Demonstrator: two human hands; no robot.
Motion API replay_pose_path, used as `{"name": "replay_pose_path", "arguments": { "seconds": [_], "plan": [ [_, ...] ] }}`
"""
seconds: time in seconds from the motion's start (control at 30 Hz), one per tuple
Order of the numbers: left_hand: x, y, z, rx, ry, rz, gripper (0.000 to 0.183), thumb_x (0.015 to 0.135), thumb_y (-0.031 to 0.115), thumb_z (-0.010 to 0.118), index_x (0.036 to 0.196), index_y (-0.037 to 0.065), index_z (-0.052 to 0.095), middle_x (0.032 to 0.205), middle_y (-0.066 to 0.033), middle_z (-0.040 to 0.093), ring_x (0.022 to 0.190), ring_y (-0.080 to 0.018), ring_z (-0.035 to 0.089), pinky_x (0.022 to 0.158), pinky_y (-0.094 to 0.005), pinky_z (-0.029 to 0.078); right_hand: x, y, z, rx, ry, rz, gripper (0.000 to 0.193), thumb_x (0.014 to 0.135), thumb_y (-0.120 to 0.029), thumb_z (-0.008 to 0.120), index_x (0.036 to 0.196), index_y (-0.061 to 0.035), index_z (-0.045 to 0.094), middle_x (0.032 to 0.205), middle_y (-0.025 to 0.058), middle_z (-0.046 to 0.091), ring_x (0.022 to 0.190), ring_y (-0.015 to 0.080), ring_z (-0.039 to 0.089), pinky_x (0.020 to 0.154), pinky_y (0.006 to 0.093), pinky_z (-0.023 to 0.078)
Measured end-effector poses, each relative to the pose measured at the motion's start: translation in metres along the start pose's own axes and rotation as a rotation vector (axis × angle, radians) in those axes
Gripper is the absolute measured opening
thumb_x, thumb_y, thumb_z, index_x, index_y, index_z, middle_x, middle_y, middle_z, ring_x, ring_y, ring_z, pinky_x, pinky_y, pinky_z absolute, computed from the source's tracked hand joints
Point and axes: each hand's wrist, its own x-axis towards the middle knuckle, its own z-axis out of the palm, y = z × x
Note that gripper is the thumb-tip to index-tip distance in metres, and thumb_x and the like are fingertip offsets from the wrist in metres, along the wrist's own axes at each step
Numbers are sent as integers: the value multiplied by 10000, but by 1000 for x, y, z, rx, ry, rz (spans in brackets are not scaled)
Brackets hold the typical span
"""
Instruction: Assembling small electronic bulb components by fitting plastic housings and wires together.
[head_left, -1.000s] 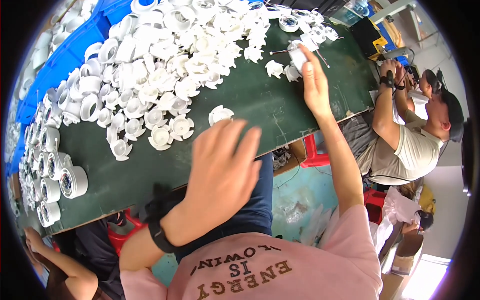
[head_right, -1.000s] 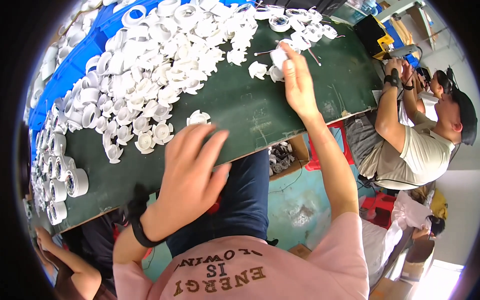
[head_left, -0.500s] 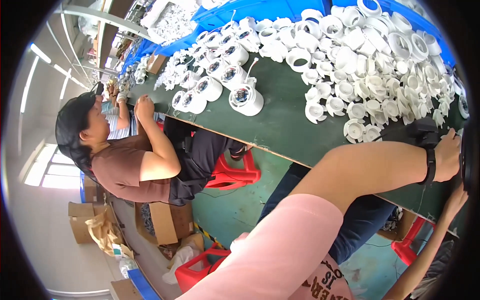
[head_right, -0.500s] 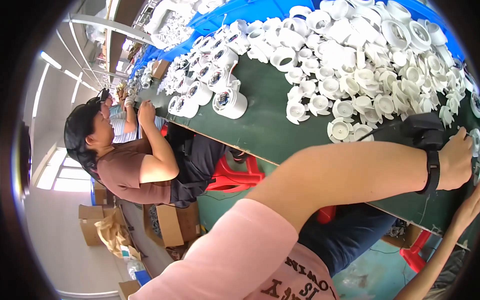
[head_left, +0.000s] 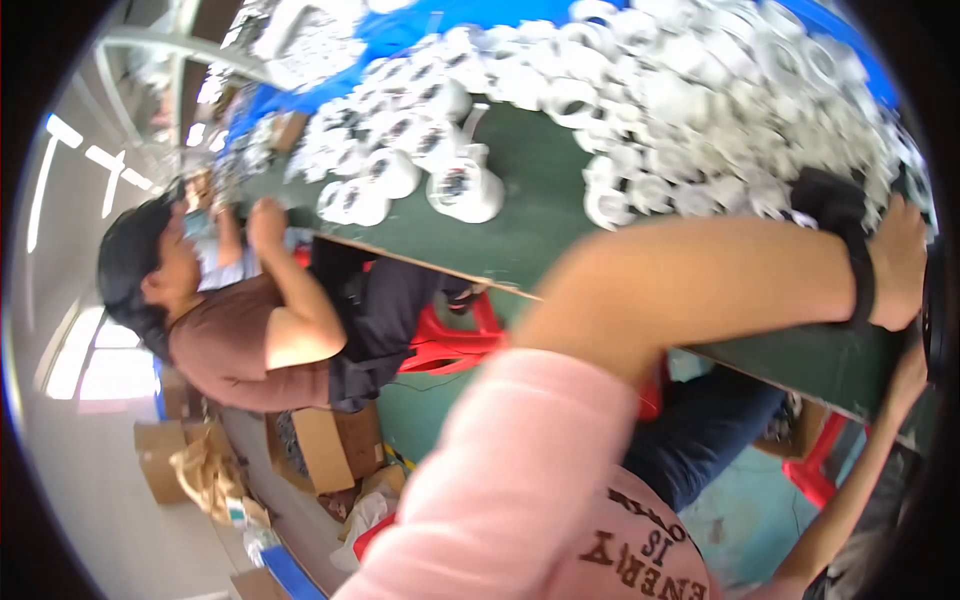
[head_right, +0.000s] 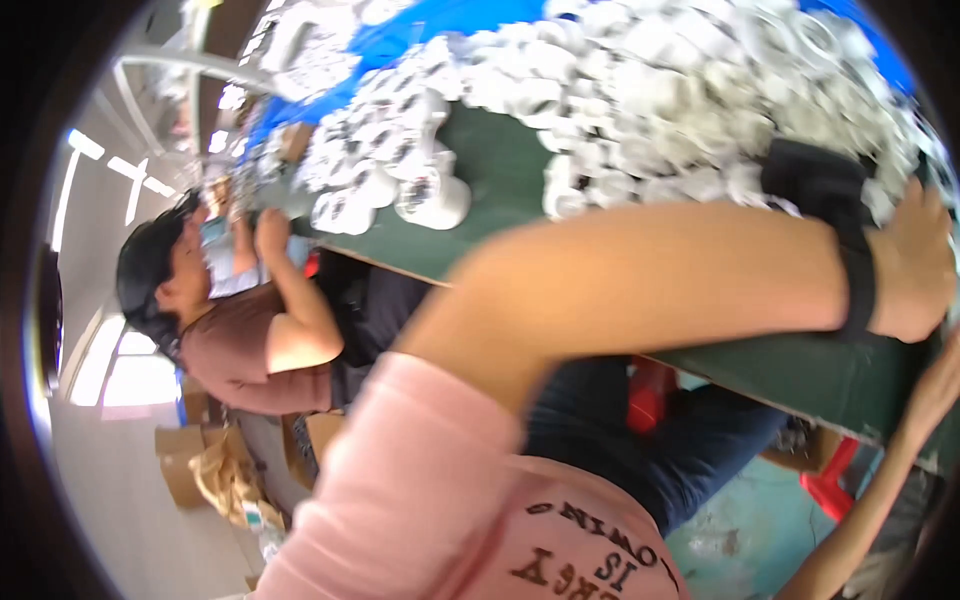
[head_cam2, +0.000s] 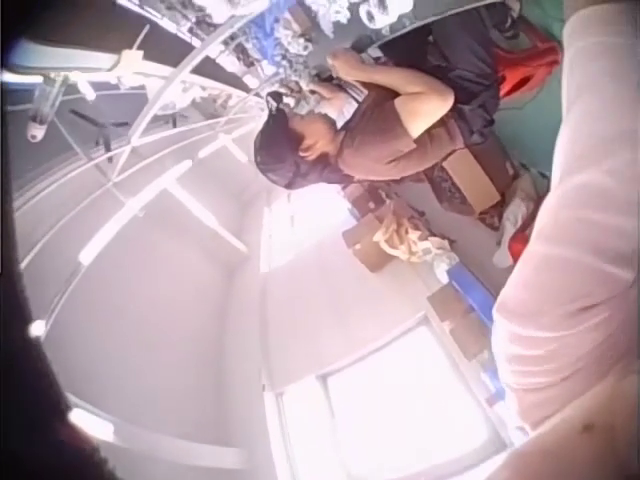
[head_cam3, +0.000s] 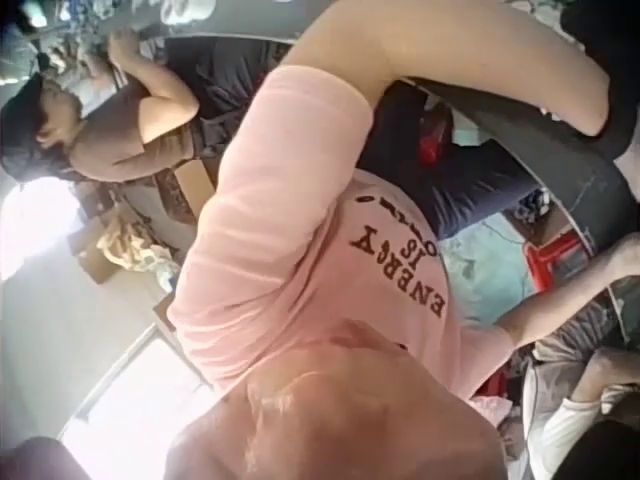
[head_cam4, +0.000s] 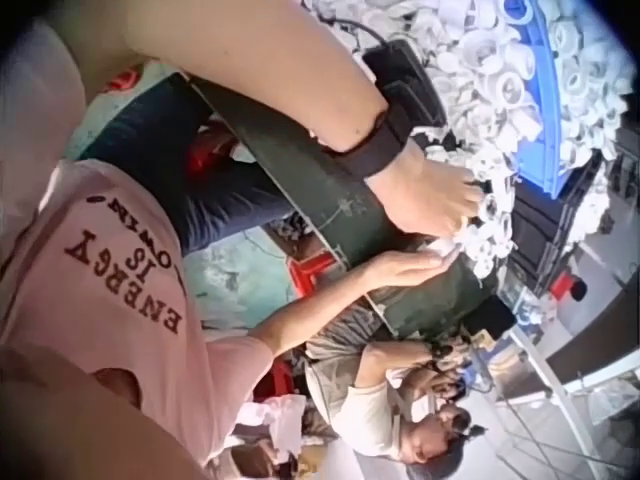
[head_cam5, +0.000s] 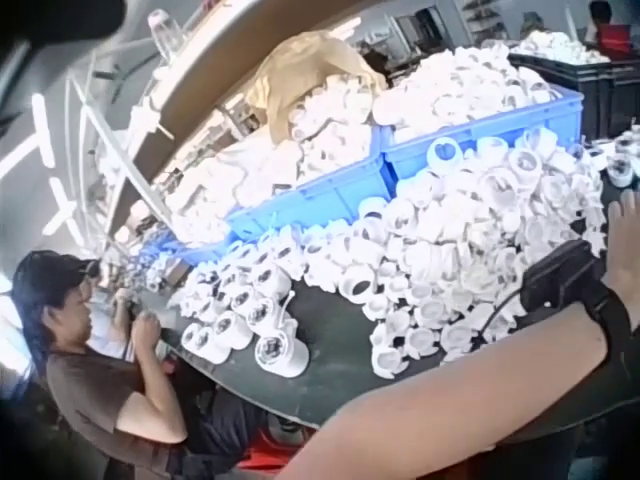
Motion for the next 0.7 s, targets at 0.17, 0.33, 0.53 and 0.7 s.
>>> {"name": "replay_pose_path", "arguments": {
  "seconds": [0.17,0.33,0.53,0.7],
  "plan": [
    [-85,36,-120,-453,106,-78,121,700,141,628,759,39,602,894,-148,599,869,-309,545,750,-407,416,-15,143,-81,-506,-20,-196,404,977,-220,341,1289,-19,503,1271,162,550,1194,244,508,1018,330,366],
    [-168,24,-159,-573,-296,-348,255,719,22,642,969,13,591,1095,-151,553,1010,-337,528,846,-428,420,-23,156,-66,-19,-60,-68,450,1002,-312,342,1246,19,527,1226,148,570,1176,235,502,1007,321,345],
    [-204,26,-130,-87,53,-532,230,795,45,592,1021,-1,582,1250,-194,471,1160,-389,415,968,-468,334,-22,138,-75,-105,-113,-161,390,1001,-262,362,1241,-5,530,1180,132,567,1100,215,523,966,313,369],
    [-212,17,-104,72,126,-601,288,810,79,589,1089,13,569,1329,-207,413,1233,-408,346,1006,-508,268,-23,132,-71,-195,-121,-203,310,935,-95,410,1189,-13,567,1130,178,557,1044,323,519,941,363,389]
  ]
}}
